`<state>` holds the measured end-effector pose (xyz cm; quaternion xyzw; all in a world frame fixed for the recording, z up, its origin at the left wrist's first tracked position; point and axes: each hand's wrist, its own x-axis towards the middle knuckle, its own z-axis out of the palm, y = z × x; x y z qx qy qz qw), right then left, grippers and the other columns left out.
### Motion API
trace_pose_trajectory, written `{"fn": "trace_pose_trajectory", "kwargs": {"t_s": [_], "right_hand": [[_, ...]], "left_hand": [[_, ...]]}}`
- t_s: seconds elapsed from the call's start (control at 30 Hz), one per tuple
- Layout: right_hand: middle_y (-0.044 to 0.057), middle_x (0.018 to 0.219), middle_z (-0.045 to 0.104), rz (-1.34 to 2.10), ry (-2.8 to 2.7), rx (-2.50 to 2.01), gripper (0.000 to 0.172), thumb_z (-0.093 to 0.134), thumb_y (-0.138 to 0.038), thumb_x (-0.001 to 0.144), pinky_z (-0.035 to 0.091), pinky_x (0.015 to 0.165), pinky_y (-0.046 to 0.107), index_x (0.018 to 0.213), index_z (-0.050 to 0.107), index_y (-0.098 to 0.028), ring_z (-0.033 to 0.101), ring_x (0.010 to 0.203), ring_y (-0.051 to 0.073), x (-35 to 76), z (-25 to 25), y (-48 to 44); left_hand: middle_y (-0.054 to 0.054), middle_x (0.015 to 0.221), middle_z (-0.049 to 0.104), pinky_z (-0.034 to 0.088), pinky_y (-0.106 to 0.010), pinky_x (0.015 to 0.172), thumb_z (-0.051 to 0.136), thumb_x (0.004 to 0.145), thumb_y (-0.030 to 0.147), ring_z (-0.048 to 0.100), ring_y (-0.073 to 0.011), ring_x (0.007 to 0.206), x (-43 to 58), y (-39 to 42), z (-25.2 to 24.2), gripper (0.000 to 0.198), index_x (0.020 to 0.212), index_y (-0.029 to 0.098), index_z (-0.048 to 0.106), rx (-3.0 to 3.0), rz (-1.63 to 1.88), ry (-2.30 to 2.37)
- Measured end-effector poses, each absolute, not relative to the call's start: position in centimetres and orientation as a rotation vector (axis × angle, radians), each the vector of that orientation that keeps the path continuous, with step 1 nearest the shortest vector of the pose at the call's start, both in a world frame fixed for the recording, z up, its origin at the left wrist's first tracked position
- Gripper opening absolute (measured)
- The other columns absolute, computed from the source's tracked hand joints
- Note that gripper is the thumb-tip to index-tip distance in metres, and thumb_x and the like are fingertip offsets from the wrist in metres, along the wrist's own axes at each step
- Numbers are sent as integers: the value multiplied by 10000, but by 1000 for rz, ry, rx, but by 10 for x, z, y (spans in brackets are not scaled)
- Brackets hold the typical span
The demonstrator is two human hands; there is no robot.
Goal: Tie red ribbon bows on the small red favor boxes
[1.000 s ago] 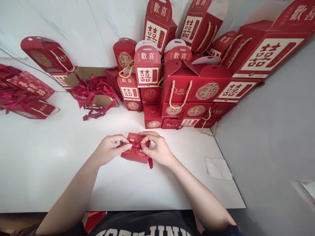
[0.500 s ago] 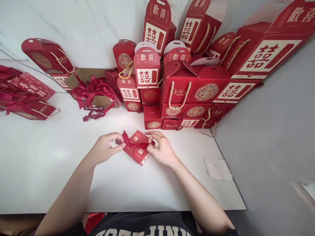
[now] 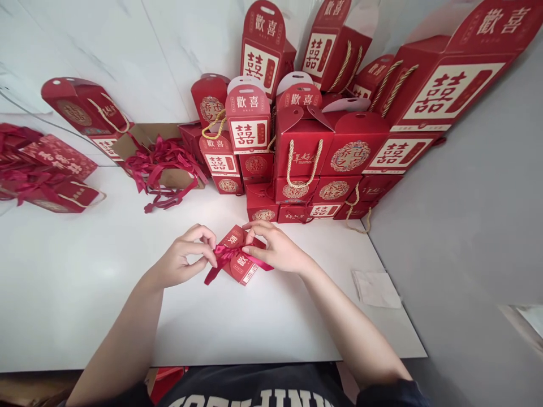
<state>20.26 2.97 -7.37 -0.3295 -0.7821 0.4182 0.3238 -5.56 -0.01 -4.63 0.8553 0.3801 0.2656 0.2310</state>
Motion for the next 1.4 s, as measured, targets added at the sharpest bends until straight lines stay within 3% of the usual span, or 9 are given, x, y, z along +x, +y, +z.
{"fn": "trace_pose_trajectory", "kwargs": {"t_s": [0.2, 0.47, 0.8, 1.03, 1.17, 1.4], "right_hand": [[58, 1281, 577, 1054, -2110, -788, 131, 620, -137, 851, 413, 1043, 440, 925, 590, -241, 553, 1207, 218, 202, -67, 32], [55, 1255, 593, 987, -2220, -772, 83, 631, -158, 859, 443, 1018, 452, 868, 618, -239, 551, 1193, 233, 206, -63, 37], [56, 1264, 590, 964, -2258, -743, 53, 599, -203, 899, 435, 1029, 444, 909, 627, -246, 537, 1216, 230, 209, -59, 39], [50, 1298, 571, 956, -2320, -680, 174, 578, -101, 875, 443, 1023, 429, 940, 637, -251, 526, 1233, 227, 210, -53, 39], [56, 1293, 569, 926, -2331, -694, 147, 583, -109, 879, 436, 1027, 433, 919, 641, -237, 526, 1221, 229, 211, -53, 40], [77, 1235, 594, 864, -2413, -757, 70, 595, -156, 888, 440, 1008, 421, 910, 624, -216, 544, 1174, 237, 211, -52, 41]], "left_hand": [[-28, 852, 550, 481, -304, 742, 559, 788, 19, 521, -156, 820, -63, 6, -55, 374, 886, 311, 771, 2520, 873, 1085], [-41, 895, 586, 487, -333, 776, 574, 852, 114, 535, -170, 839, -57, 5, -61, 324, 1055, 311, 732, 2688, 800, 1151], [-39, 879, 624, 475, -331, 783, 619, 875, 178, 547, -171, 845, -54, 3, -60, 124, 930, 241, 711, 2782, 851, 1153], [-31, 832, 586, 485, -298, 713, 668, 835, 175, 528, -155, 797, -56, 2, -58, 145, 917, 270, 741, 2634, 931, 1056], [-23, 800, 577, 475, -297, 693, 658, 835, 154, 519, -151, 770, -58, 3, -59, 213, 983, 285, 739, 2695, 911, 1055], [-46, 851, 595, 471, -344, 738, 581, 882, 170, 527, -185, 809, -59, 8, -61, 162, 964, 236, 705, 2857, 774, 1191]]}}
